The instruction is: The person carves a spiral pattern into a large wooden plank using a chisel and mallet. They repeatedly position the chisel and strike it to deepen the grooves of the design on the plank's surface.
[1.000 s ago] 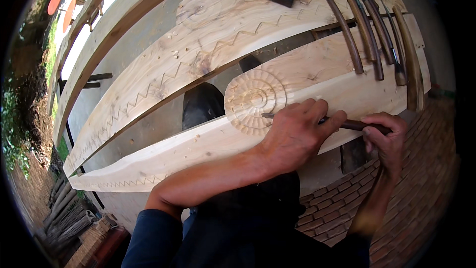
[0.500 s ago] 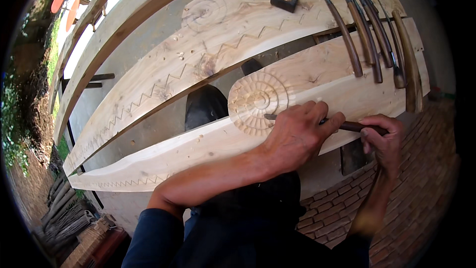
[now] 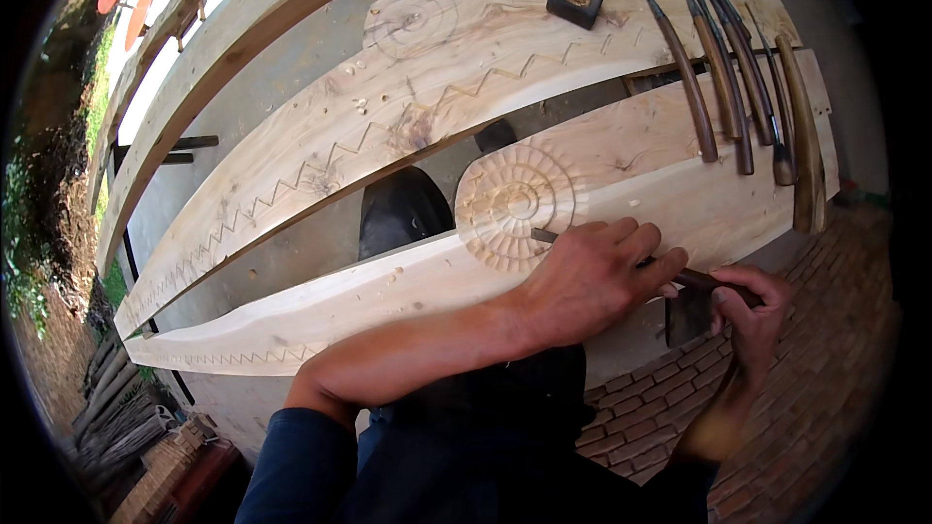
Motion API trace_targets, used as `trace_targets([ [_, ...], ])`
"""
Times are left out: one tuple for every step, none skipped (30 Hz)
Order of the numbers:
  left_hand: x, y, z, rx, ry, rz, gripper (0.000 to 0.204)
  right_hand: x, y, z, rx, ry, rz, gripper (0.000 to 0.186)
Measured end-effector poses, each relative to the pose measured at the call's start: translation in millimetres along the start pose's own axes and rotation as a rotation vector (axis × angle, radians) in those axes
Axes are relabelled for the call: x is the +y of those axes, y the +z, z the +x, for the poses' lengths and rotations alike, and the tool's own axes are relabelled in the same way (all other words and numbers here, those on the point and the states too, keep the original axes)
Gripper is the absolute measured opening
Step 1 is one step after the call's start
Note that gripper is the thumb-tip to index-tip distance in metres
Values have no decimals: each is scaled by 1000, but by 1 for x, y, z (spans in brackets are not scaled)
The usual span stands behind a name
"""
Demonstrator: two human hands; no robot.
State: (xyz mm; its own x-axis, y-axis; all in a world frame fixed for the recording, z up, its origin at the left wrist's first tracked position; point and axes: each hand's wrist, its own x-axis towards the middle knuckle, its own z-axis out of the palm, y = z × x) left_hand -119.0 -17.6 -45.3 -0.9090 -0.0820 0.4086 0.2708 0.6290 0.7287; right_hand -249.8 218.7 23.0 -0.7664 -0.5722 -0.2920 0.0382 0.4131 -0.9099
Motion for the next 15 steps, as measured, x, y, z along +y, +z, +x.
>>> trace_targets([
  [0,0,0,-2,-3,-1,36,-1,2,0,1,-13,-5,19],
  [-1,0,0,-4,-6,-2,36,-2,3,0,5,-13,2,19],
  [-1,0,0,-6,-9,-2,36,-3,4,-1,9,-14,9,19],
  [-1,-1,-1,-4,-12,-3,35,-4,5,-1,12,-13,16,19],
  [-1,-2,0,-1,-16,-3,34,-3,5,-1,11,-15,14,19],
  [0,-2,0,2,-20,-3,33,-3,5,0,10,-18,12,19],
  [-1,-2,-1,2,-27,-4,32,-2,6,0,9,-21,11,19],
  [-1,-2,-1,2,-35,-5,32,0,6,1,11,-24,12,19],
  [-1,-1,-1,2,-42,-6,31,1,6,1,12,-28,14,18],
  [0,-2,-1,-6,-49,-1,31,3,5,2,13,-31,16,18],
  [0,-2,-1,-14,-56,3,30,5,5,2,10,-25,18,18],
  [0,-2,0,-23,-63,6,30,7,5,2,7,-20,20,18],
  [1,-2,0,-21,-66,7,29,8,4,2,5,-15,22,18],
  [1,-2,0,-20,-68,7,29,8,4,3,3,-8,20,18],
  [1,-2,0,-19,-70,7,28,9,3,3,1,-2,18,19],
])
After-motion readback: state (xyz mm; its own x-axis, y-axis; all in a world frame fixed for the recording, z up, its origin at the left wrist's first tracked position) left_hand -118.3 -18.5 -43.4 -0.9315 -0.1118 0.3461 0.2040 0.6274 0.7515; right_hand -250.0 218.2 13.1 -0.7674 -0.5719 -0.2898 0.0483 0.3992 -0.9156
